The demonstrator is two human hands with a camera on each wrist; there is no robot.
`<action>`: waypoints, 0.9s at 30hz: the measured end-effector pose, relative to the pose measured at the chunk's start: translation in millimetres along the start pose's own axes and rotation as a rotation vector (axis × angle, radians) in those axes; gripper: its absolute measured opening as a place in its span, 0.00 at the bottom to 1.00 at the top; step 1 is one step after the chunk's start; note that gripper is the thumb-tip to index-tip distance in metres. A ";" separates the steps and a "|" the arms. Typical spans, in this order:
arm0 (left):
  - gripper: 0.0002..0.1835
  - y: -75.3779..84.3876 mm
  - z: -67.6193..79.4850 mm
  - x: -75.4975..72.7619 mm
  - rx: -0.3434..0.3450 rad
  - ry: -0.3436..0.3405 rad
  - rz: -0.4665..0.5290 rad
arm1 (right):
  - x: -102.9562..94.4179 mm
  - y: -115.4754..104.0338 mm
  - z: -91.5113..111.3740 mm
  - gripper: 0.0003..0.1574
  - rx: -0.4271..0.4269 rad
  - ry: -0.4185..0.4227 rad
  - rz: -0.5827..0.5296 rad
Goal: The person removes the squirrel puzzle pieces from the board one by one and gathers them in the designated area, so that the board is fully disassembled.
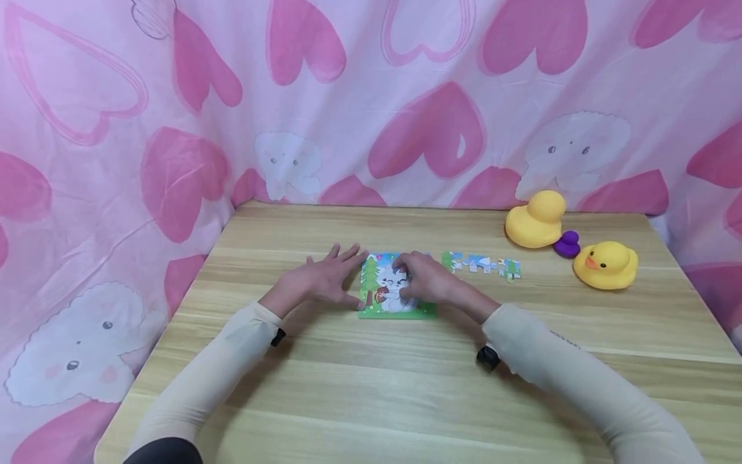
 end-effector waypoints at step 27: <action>0.64 0.7 1.4 -0.2 0.000 -0.002 0.005 | -62.0 55.0 122.3 0.39 0.044 0.172 0.176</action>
Point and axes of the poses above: each hand's wrist, its own z-axis away from the middle knuckle, its own x-axis out of the palm, y = z × x, the point moved 3 cm from there along -z, towards the middle knuckle, and after that the axes turned 10 degrees about -x, right-handed, at the moved point
